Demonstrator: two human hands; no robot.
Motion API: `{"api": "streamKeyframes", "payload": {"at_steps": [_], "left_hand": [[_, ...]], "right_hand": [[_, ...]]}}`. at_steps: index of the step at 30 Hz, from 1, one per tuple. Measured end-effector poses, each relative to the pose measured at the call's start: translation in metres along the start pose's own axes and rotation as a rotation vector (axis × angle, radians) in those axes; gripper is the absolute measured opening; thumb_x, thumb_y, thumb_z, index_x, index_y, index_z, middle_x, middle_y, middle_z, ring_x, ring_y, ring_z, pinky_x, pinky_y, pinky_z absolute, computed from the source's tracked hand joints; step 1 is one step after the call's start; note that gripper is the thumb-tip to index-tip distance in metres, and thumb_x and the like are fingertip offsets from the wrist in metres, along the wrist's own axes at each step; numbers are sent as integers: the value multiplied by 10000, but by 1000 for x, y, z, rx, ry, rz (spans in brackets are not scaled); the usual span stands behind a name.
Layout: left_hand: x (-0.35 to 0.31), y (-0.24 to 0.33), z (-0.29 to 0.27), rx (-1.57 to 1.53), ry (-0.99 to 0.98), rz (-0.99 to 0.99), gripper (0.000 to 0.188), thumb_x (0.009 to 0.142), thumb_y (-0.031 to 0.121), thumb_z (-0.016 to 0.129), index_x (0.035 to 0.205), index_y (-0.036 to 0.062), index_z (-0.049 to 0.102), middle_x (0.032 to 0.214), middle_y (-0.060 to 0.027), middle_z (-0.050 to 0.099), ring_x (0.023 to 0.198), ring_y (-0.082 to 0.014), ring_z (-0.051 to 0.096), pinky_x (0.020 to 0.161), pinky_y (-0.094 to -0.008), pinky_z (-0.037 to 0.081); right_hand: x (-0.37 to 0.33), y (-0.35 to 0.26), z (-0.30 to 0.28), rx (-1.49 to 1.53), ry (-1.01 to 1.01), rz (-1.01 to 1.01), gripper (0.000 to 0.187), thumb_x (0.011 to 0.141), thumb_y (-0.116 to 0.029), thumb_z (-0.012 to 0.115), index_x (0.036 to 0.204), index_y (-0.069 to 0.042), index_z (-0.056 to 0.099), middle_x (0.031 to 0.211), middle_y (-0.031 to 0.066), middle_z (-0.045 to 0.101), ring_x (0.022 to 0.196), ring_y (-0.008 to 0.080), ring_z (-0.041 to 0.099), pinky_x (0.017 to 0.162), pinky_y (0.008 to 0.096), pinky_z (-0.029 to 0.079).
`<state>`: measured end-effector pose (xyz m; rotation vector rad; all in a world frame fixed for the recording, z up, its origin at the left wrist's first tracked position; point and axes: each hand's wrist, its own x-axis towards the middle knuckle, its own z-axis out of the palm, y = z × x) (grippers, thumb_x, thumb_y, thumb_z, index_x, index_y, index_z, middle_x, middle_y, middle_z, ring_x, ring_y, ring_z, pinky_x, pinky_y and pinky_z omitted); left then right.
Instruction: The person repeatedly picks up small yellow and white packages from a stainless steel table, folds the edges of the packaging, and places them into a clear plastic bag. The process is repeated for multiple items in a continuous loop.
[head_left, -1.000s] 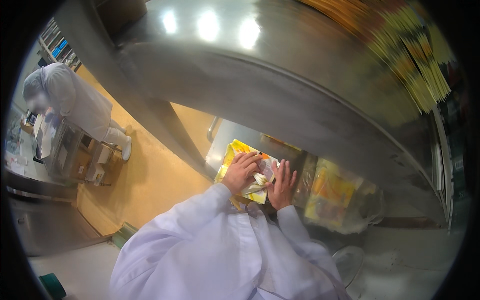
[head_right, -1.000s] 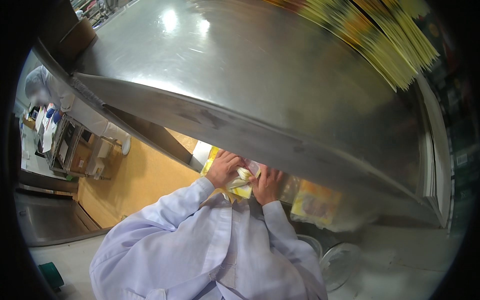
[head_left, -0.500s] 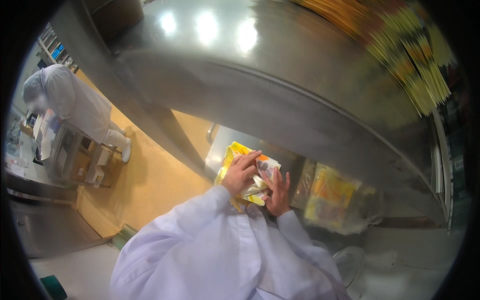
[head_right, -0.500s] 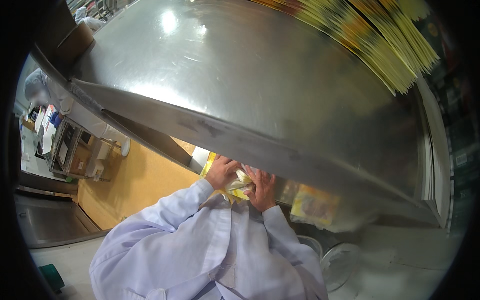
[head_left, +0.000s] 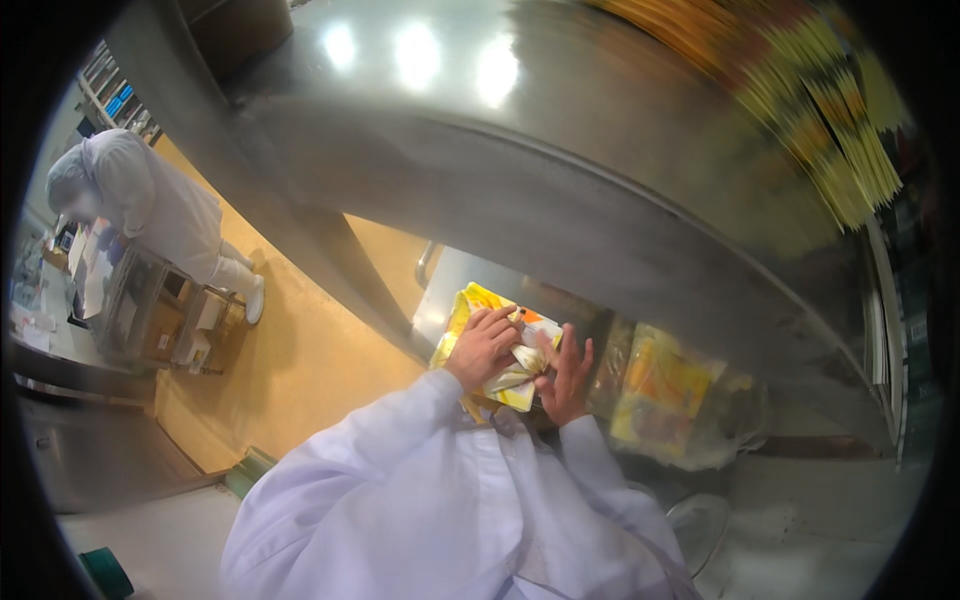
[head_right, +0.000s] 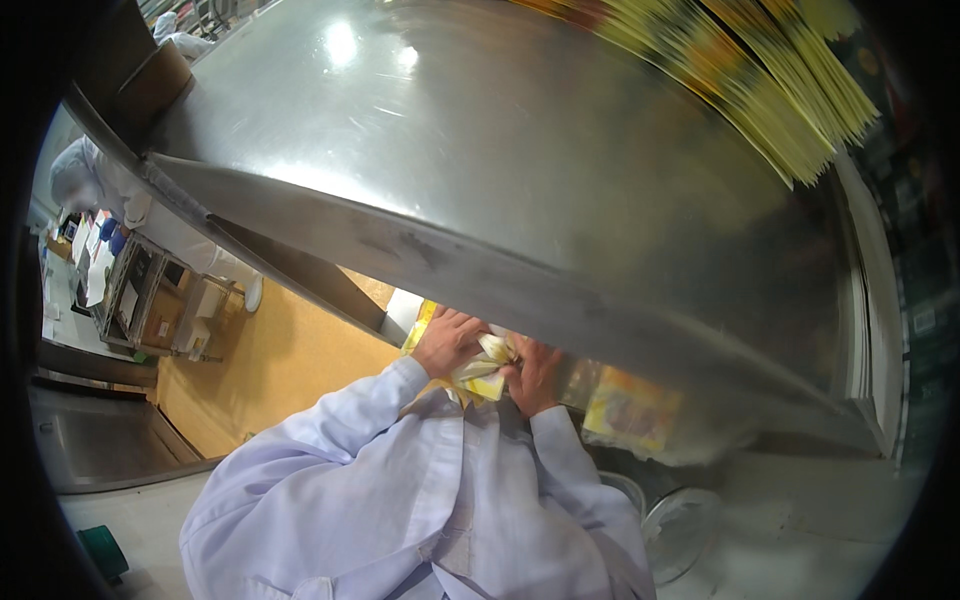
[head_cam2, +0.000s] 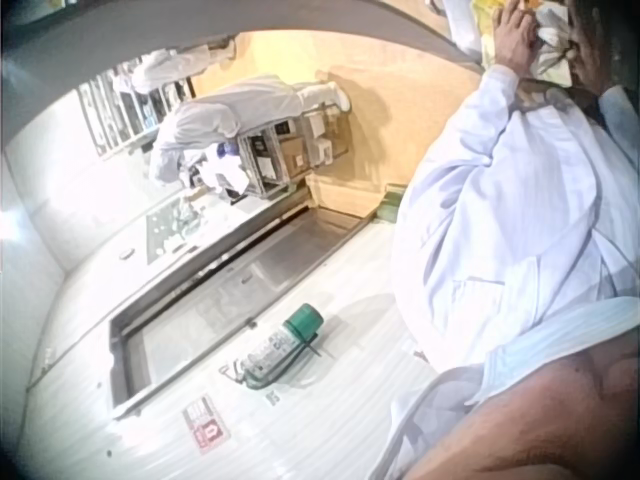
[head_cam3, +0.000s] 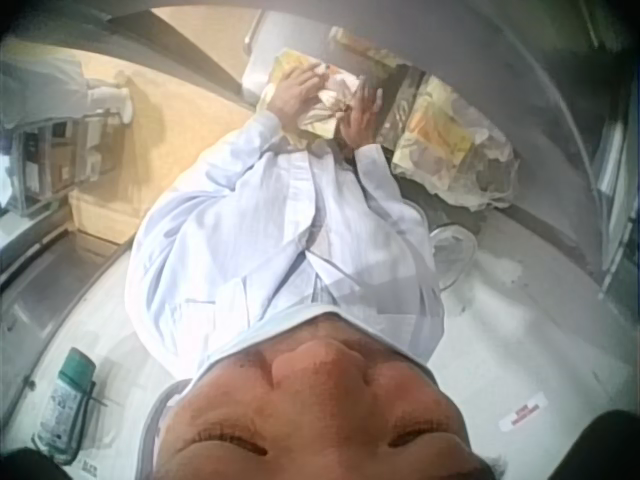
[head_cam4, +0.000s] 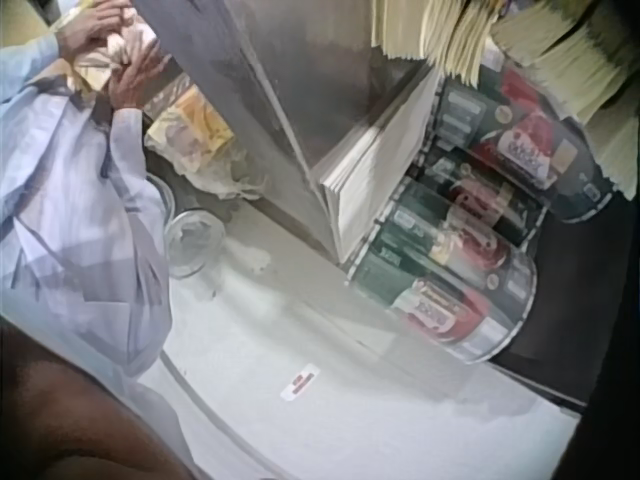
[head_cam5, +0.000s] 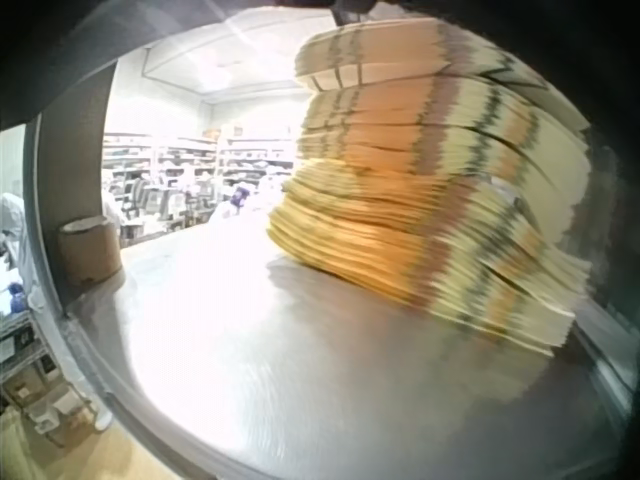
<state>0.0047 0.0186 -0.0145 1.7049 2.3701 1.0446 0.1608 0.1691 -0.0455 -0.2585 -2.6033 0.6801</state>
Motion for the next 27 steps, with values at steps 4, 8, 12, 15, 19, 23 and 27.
{"api": "streamKeyframes", "payload": {"at_steps": [4,8,12,15,19,23,27], "left_hand": [[-2,-5,9,-41,66,28,359,691,161,739,999,105,564,1248,-34,550,1323,-220,400,1038,-409,326],[2,2,-4,22,26,-15,326,709,180,737,983,123,570,1189,-10,574,1298,-219,428,1046,-421,322],[4,6,-10,146,-53,10,258,762,234,704,958,128,574,1160,-16,579,1267,-215,455,1055,-429,318],[12,6,-17,65,-57,1,216,829,283,644,956,121,579,1079,-29,608,1165,-224,513,1060,-432,310],[28,0,-16,-100,1,-44,262,918,332,535,1024,102,600,964,-61,642,1000,-249,557,1034,-428,317],[43,-8,-21,-225,-182,-132,337,936,354,495,1092,76,603,970,-93,640,976,-266,561,1001,-432,331],[39,22,-45,-23,194,103,357,875,341,575,1119,81,594,1110,-112,586,1032,-284,551,1016,-421,329]], "right_hand": [[2,7,8,-159,-27,165,835,948,-613,215,1474,25,97,1422,79,463,1392,299,276,1128,524,10],[0,-13,2,-123,-91,-86,858,937,-629,234,1477,16,65,1419,96,462,1370,316,315,1135,498,35],[1,-5,1,399,-87,17,973,887,-622,443,1481,-19,-35,1500,211,283,1305,324,415,1109,448,227],[8,-13,5,939,-26,240,1200,775,-471,730,1471,-96,-172,1499,259,247,1245,294,470,1019,376,394],[13,-4,12,925,-100,261,1196,655,-211,877,1424,-17,-19,1343,205,450,1206,258,492,990,353,406],[28,-12,11,844,-87,385,917,652,-132,865,1354,14,293,1143,127,601,1027,196,589,862,324,480],[40,3,18,766,-151,572,479,661,-92,844,1059,25,605,913,59,680,812,142,637,714,299,515]]}}
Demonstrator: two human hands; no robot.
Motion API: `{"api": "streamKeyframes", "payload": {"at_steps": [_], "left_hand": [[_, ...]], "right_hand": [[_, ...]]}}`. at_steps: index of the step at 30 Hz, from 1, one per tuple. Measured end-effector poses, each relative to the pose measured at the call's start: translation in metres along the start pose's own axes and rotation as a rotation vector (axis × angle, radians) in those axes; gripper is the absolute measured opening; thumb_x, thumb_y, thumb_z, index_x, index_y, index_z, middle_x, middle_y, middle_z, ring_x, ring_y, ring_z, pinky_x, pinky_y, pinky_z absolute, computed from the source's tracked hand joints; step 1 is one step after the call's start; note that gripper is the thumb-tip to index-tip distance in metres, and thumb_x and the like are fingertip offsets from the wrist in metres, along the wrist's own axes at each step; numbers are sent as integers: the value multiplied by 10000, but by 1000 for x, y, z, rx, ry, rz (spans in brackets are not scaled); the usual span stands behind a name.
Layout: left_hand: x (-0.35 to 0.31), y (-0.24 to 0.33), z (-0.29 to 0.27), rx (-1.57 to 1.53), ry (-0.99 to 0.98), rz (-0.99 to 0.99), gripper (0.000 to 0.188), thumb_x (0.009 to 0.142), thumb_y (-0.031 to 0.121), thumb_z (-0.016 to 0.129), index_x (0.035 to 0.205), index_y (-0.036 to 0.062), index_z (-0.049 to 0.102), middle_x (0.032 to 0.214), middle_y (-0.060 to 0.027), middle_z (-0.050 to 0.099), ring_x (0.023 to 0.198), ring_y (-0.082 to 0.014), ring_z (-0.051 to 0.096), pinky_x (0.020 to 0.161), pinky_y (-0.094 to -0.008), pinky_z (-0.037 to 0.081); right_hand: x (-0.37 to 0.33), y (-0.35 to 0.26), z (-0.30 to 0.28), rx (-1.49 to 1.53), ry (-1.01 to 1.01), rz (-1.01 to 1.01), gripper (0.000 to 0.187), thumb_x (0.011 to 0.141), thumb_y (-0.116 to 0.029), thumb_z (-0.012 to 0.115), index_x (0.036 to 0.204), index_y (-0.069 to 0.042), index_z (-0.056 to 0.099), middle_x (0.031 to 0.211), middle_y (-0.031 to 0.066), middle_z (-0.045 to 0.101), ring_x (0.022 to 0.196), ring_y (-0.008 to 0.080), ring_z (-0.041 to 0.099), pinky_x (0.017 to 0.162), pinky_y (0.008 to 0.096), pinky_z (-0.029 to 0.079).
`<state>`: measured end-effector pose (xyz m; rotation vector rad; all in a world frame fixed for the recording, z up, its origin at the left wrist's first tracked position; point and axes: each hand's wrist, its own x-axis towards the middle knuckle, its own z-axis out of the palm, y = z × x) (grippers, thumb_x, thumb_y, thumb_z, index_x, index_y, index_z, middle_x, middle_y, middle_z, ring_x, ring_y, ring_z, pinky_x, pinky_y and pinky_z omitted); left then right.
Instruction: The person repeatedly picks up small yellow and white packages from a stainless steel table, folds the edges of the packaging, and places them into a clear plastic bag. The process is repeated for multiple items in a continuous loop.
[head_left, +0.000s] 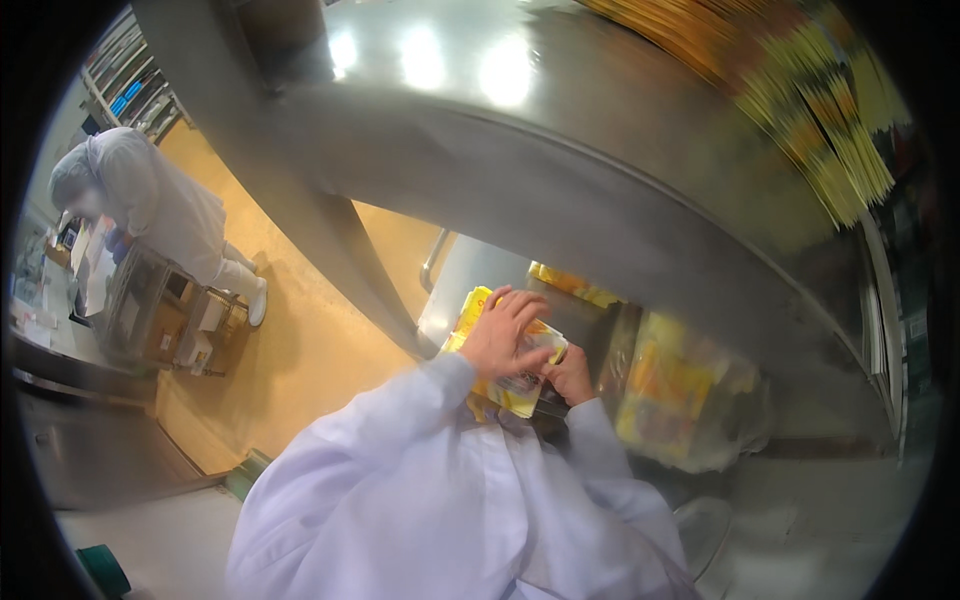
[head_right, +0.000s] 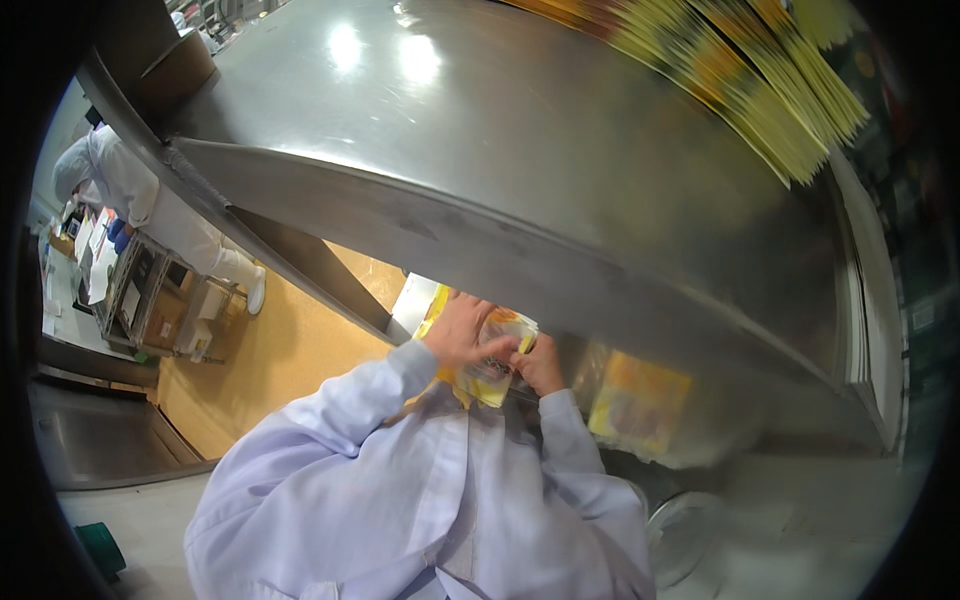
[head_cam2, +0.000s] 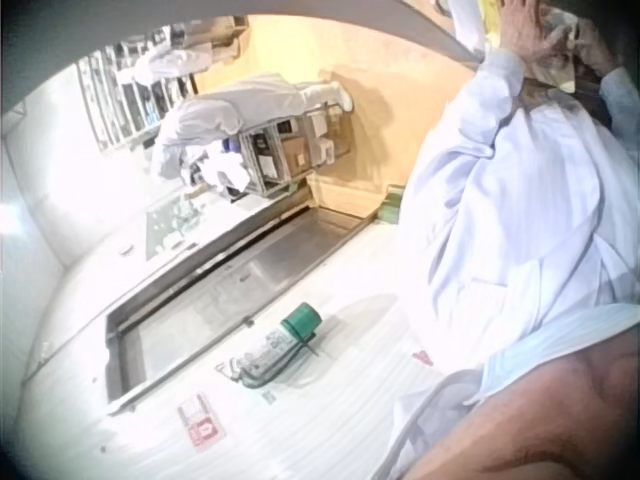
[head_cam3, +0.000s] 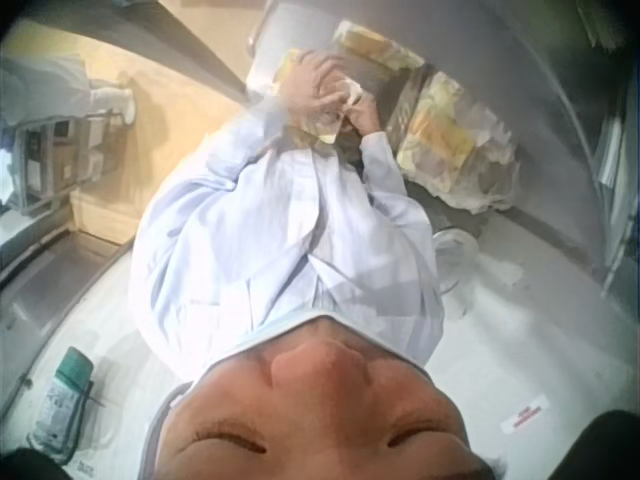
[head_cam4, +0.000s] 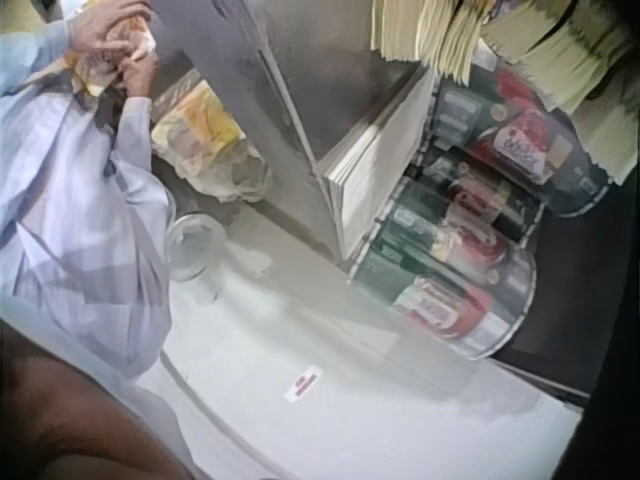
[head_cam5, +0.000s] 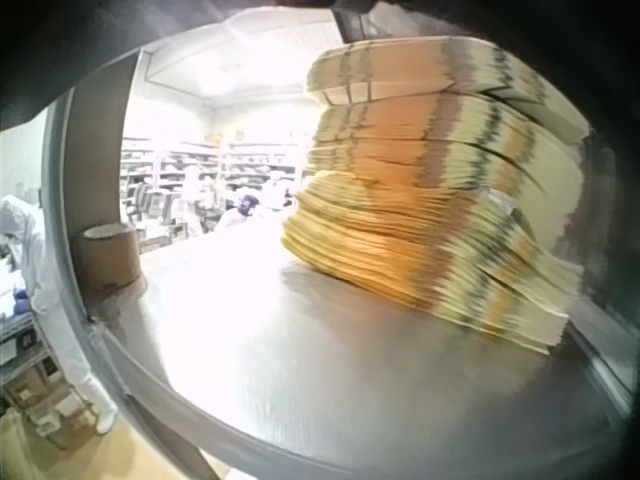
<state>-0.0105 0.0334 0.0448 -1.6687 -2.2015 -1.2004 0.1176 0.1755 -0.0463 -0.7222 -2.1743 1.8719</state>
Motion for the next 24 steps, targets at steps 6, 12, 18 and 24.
{"api": "streamKeyframes", "payload": {"at_steps": [6,12,18,24], "left_hand": [[-103,-9,-1,110,-392,99,438,778,196,678,1185,78,568,1251,-114,532,1168,-274,508,1002,-404,411],[-139,-20,18,185,-214,192,462,805,121,552,1266,95,546,1345,-64,501,1253,-252,471,1059,-400,382],[-133,-27,30,178,-203,160,522,736,117,577,1257,90,553,1263,-59,540,1215,-247,488,1048,-385,384],[-113,-19,16,-112,-199,96,436,751,128,657,1178,69,594,1142,-99,592,1131,-296,538,994,-413,421]], "right_hand": [[10,-40,-13,-20,-123,258,262,793,-151,743,981,11,659,823,19,673,701,98,609,610,274,496],[-13,-40,4,-377,-8,-176,213,791,-121,711,966,-3,677,771,79,673,669,137,629,639,293,505],[-27,-22,5,-684,62,-897,353,651,-69,687,1004,-84,692,873,60,667,726,239,624,625,335,514],[-32,-1,14,-801,176,-903,350,675,-82,667,1024,-84,683,932,34,659,783,212,625,642,328,511]]}}
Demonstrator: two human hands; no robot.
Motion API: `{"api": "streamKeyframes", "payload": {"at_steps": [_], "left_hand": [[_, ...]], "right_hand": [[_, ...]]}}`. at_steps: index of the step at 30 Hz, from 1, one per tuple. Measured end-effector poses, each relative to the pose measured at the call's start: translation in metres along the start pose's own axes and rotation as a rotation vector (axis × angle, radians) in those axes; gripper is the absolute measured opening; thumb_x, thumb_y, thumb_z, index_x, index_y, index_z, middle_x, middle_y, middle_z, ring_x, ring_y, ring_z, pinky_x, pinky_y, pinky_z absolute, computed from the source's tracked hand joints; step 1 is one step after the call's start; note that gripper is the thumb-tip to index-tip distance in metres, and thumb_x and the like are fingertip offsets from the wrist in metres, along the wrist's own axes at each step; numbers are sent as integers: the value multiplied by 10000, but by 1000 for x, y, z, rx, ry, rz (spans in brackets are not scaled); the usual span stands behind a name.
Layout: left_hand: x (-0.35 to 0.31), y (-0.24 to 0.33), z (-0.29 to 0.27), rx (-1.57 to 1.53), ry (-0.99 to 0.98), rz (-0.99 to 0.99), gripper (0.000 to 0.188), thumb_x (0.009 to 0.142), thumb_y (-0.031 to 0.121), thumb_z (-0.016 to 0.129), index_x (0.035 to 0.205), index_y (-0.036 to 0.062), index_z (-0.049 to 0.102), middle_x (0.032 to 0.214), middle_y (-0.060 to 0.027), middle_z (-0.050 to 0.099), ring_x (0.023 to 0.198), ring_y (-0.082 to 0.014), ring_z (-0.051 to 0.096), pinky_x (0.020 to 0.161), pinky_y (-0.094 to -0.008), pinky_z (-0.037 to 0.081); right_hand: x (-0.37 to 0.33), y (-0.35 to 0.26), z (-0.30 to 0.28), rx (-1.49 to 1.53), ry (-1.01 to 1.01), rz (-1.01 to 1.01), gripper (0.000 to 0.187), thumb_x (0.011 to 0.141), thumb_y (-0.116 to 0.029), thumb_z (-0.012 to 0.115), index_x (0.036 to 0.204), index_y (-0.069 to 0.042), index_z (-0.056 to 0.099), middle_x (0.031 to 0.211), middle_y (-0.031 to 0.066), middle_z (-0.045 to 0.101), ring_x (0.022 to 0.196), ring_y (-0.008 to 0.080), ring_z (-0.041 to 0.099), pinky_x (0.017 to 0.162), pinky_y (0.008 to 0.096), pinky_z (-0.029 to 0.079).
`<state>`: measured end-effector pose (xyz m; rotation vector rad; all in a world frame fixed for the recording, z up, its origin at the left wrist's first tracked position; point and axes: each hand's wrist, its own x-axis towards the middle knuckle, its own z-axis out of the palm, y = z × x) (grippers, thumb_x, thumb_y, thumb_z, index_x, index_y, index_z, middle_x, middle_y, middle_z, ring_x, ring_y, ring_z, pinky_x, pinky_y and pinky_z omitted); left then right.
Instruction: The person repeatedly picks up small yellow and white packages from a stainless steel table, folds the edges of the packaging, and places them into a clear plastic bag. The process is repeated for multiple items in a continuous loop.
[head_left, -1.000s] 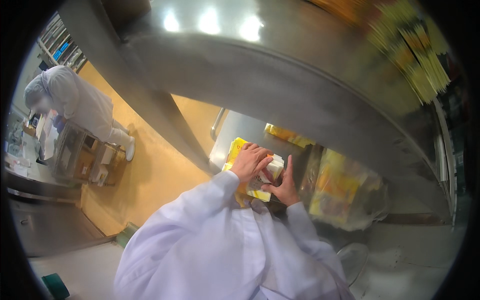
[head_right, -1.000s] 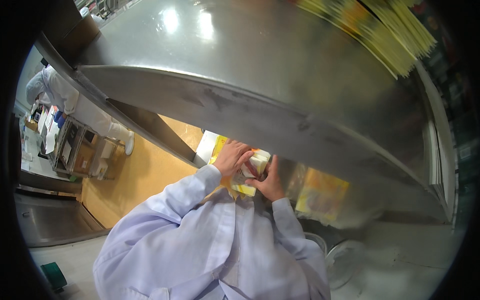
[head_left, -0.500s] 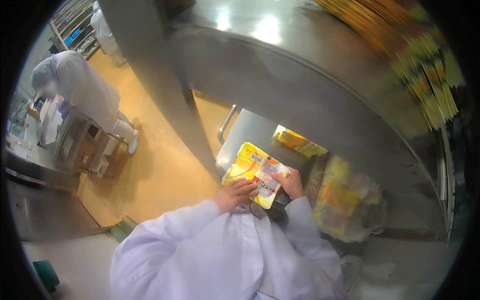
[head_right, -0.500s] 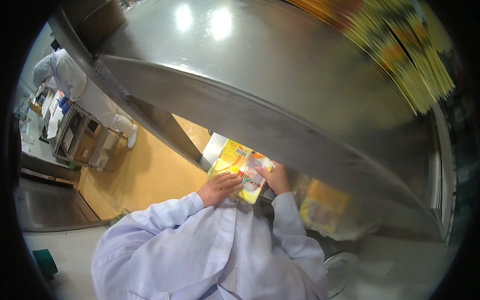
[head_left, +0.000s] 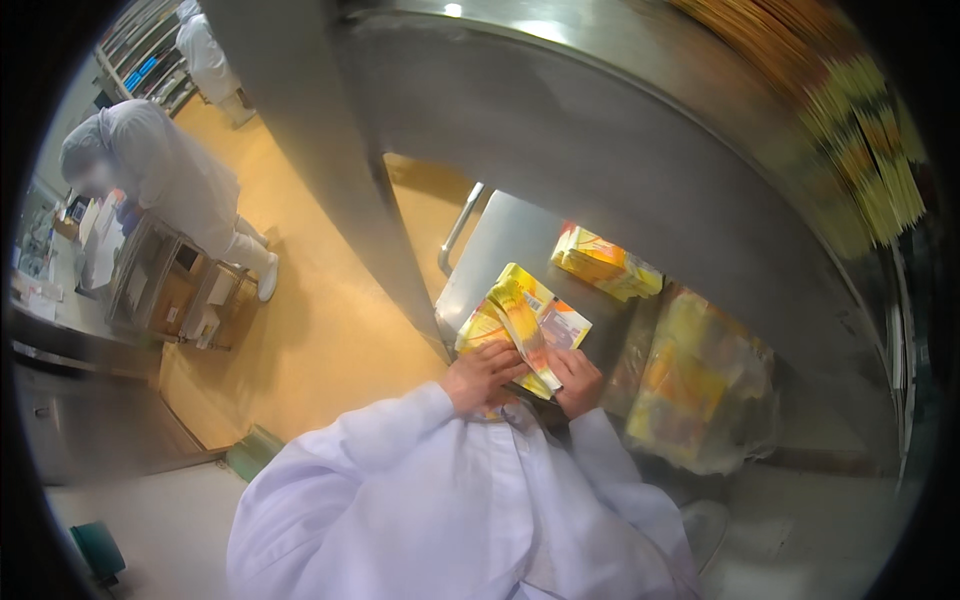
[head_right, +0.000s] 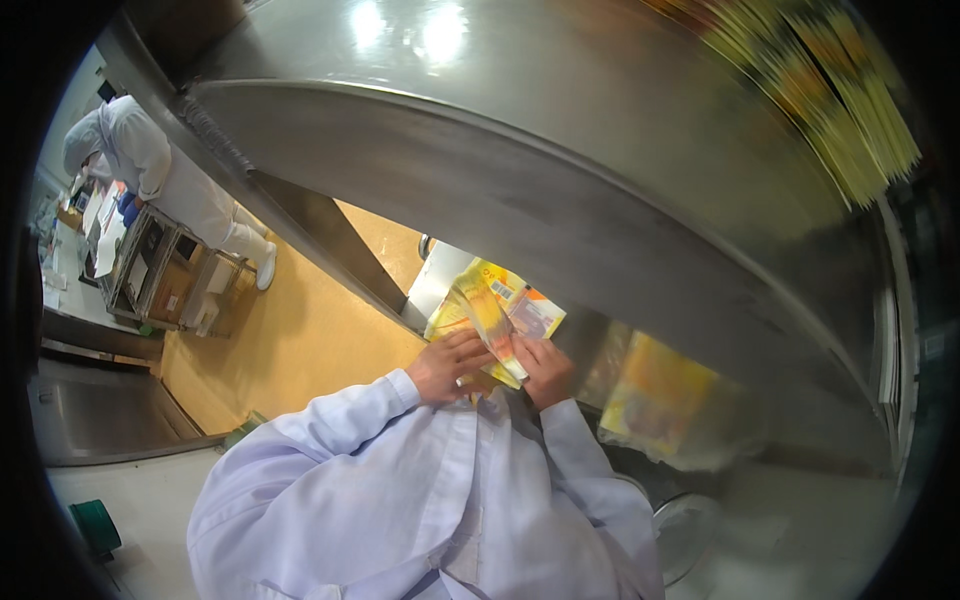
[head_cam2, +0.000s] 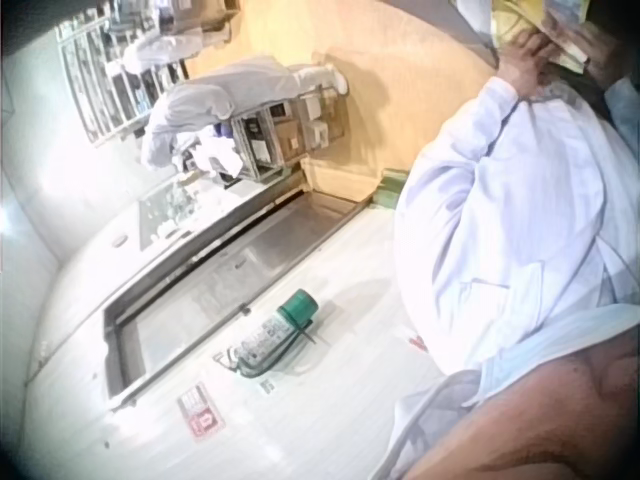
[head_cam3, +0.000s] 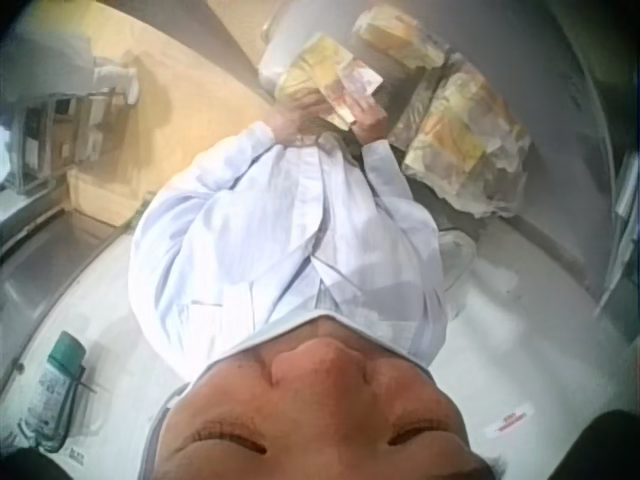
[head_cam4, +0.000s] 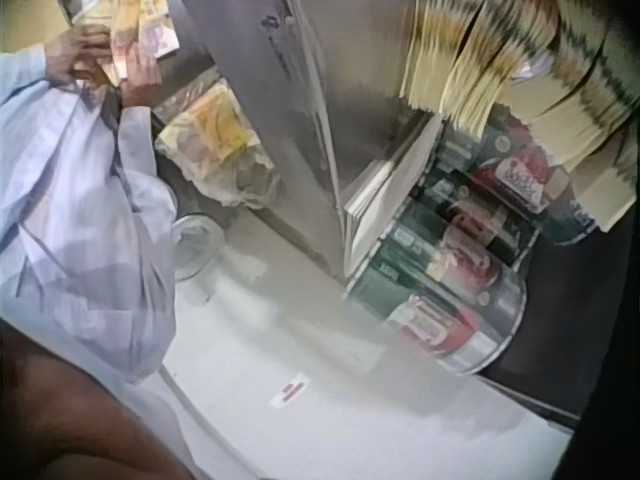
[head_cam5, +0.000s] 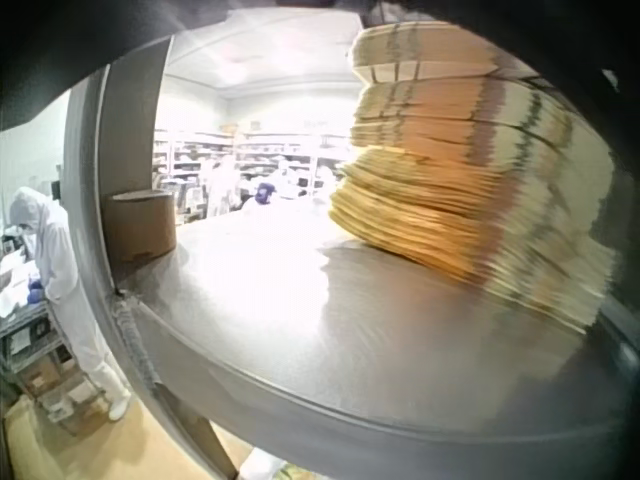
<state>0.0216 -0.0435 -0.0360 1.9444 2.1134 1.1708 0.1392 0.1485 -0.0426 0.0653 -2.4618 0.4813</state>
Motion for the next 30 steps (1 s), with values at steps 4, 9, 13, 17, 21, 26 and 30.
{"api": "streamKeyframes", "payload": {"at_steps": [4,9,13,17,21,26,30], "left_hand": [[41,28,-21,-111,166,170,333,766,151,695,1076,50,626,1095,-127,607,1093,-339,562,914,-425,456],[80,-10,20,216,174,-229,205,714,184,721,883,94,649,820,-43,619,869,-240,603,781,-384,473],[58,-17,20,186,373,-99,163,674,232,743,758,129,649,719,-10,580,743,-213,584,743,-343,455],[51,-2,16,189,336,-141,279,660,370,768,762,144,640,782,2,577,800,-196,583,794,-337,433],[51,0,18,248,333,-99,382,602,422,789,828,138,670,832,-9,599,807,-209,579,798,-354,438],[60,13,4,297,303,-225,582,658,513,720,1072,114,629,1213,-70,583,1195,-246,520,973,-388,390],[54,5,13,289,212,-231,599,646,513,723,1077,109,626,1288,-67,546,1286,-250,452,1030,-407,356]], "right_hand": [[-12,0,10,-39,35,34,332,695,-73,647,1025,-87,681,955,38,654,818,226,627,662,345,513],[-11,-12,7,-162,-37,3,305,699,-63,627,1002,-72,660,1077,61,622,940,251,605,718,334,493],[-8,-22,-20,65,-222,89,436,895,-368,538,1201,-66,614,1215,121,550,1165,296,477,988,429,331],[-14,4,-11,130,-87,312,707,965,-574,238,1362,-32,457,1422,134,421,1289,325,355,1070,480,199],[-18,17,1,-103,-174,446,770,949,-610,228,1447,-28,303,1485,138,332,1350,343,256,1105,518,133],[-14,-9,-11,30,-193,211,845,908,-670,275,1451,-22,286,1501,157,279,1385,343,220,1120,556,85],[-17,8,-15,-14,-218,281,874,906,-671,278,1469,-7,206,1448,175,345,1388,334,223,1124,554,62]]}}
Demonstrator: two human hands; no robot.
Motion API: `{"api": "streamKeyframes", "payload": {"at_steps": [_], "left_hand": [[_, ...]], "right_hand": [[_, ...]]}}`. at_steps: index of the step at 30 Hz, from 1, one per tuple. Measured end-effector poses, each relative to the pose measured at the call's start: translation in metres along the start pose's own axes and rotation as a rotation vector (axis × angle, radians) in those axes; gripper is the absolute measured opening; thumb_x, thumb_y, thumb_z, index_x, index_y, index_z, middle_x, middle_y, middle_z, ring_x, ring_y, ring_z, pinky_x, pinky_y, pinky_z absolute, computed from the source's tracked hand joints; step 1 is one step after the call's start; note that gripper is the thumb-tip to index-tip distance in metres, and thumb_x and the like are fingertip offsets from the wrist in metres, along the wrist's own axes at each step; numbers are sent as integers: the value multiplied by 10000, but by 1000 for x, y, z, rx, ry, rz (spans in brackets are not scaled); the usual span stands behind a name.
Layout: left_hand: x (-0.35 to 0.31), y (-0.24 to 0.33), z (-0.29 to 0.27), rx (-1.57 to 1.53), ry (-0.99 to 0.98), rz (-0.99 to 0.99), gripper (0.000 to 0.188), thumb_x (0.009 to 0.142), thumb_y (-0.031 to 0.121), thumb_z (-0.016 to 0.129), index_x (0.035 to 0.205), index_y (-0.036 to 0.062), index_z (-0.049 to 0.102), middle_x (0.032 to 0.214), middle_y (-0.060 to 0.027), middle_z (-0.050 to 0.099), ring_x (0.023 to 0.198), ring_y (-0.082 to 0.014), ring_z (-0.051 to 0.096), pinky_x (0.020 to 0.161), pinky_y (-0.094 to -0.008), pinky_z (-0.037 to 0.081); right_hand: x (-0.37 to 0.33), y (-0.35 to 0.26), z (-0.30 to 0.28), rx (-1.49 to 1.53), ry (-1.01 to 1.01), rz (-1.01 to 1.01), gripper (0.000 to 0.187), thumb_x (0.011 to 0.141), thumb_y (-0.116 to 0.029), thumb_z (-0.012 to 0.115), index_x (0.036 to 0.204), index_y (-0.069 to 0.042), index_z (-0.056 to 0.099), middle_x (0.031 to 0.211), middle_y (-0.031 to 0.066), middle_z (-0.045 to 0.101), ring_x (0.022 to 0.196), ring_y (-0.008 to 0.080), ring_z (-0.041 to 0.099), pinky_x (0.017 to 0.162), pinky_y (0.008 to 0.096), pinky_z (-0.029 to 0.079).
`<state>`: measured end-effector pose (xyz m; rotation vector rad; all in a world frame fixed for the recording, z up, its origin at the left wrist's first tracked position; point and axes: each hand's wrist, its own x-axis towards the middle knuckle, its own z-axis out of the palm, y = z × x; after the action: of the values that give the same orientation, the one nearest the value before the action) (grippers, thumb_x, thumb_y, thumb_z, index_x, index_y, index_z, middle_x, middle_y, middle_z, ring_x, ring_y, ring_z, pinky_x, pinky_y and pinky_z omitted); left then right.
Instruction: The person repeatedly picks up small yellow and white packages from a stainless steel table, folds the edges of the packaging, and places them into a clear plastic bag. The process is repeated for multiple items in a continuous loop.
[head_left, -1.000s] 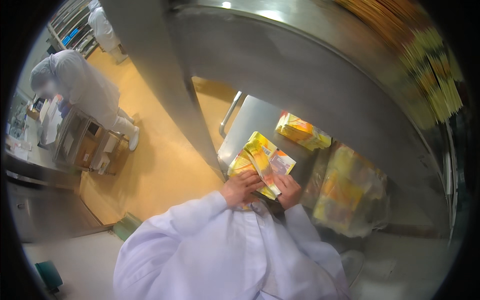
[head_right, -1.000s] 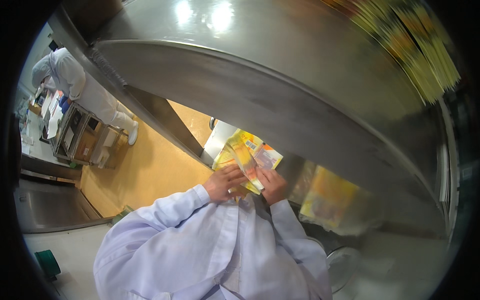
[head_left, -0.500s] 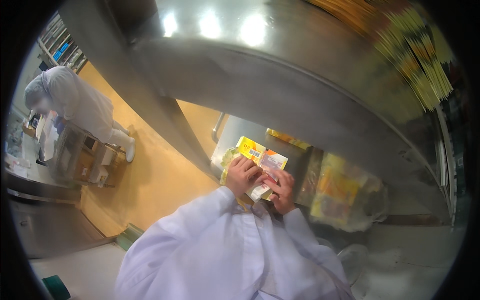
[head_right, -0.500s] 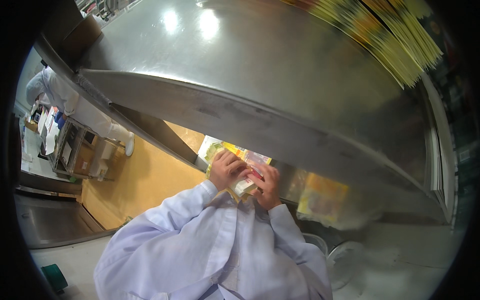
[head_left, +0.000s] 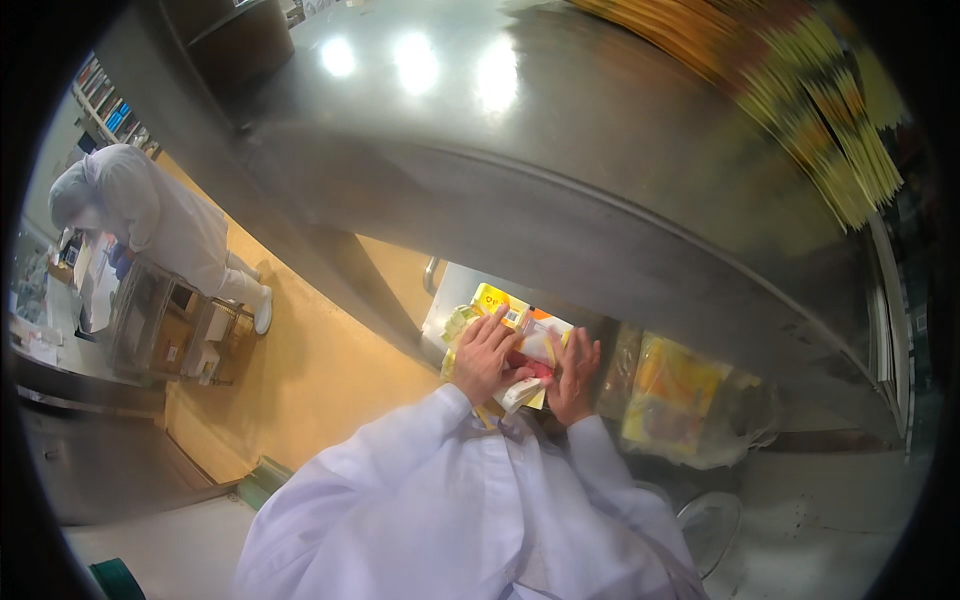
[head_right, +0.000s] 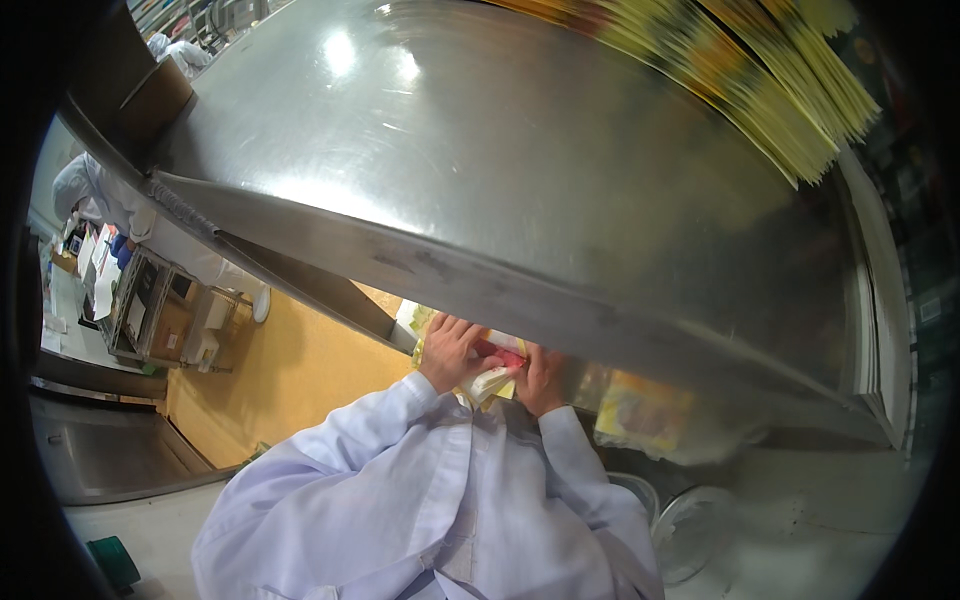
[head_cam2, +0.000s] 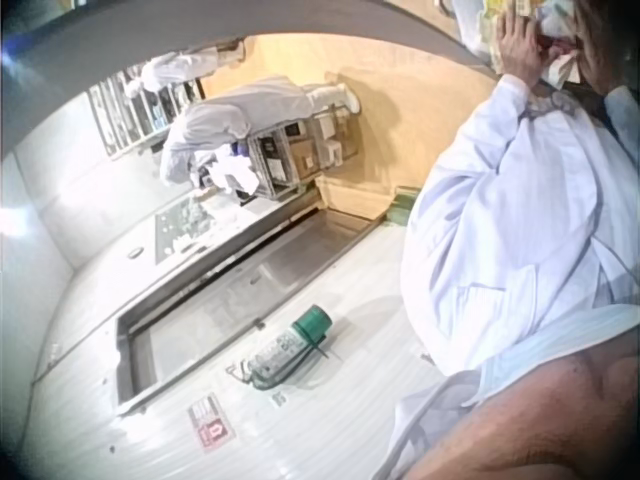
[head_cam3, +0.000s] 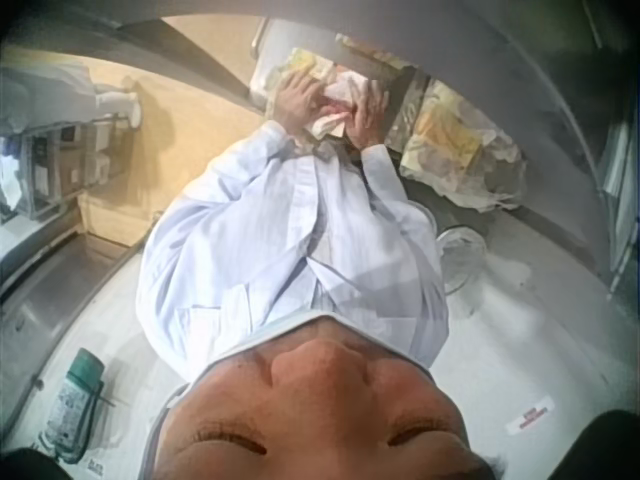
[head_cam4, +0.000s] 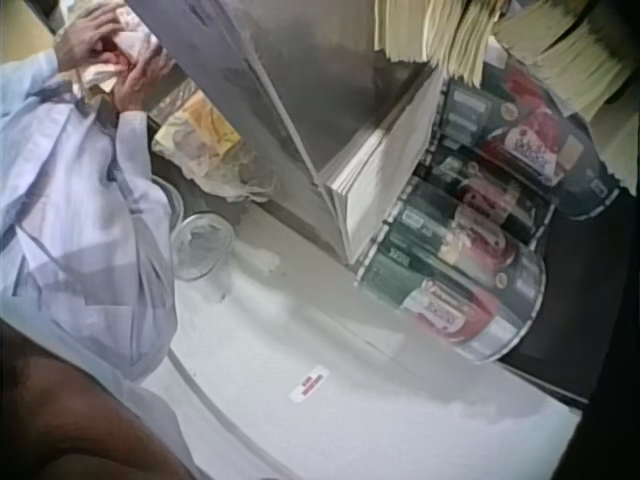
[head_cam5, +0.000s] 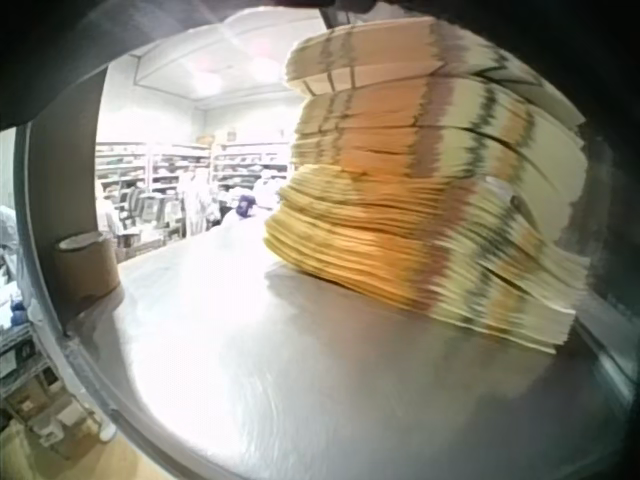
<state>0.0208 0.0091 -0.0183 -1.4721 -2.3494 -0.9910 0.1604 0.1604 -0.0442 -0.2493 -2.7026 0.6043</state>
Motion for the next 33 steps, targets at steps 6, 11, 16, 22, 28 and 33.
{"api": "streamKeyframes", "payload": {"at_steps": [6,11,16,22,28,33], "left_hand": [[5,3,-10,45,-106,25,549,624,442,761,1044,111,636,1241,-57,567,1337,-240,389,1077,-424,311],[15,10,-14,-78,-165,-86,567,609,384,772,1084,123,606,1237,-53,563,1335,-247,389,1117,-441,268],[9,2,-7,83,-243,-16,710,643,457,750,1237,134,534,1167,-50,582,1313,-254,410,1132,-454,238],[20,9,-15,-41,-264,-96,641,660,485,735,1160,120,570,1124,-41,580,1258,-264,454,1122,-457,250],[16,4,-8,54,-200,1,630,671,486,727,1158,123,558,1134,-32,557,1188,-240,486,1096,-439,278],[15,2,-11,39,-197,3,534,659,459,742,1052,131,591,1085,-28,560,1117,-212,512,1071,-428,305]], "right_hand": [[-9,-4,6,-19,-4,12,866,924,-645,252,1480,3,112,1469,58,388,1391,331,224,1132,534,43],[-6,7,1,65,55,27,832,941,-621,220,1471,17,154,1498,98,328,1394,327,222,1129,538,58],[-6,2,1,47,-26,64,872,911,-675,223,1412,28,345,1492,161,301,1391,327,229,1128,548,49],[-6,10,1,96,-14,67,812,939,-621,234,1410,35,320,1465,136,353,1352,343,271,1120,555,73],[-8,10,5,-28,-86,-20,788,954,-598,214,1458,8,192,1420,90,444,1325,342,299,1116,547,91],[-7,9,7,101,-43,59,815,942,-619,223,1457,12,204,1413,107,442,1335,339,295,1109,540,105]]}}
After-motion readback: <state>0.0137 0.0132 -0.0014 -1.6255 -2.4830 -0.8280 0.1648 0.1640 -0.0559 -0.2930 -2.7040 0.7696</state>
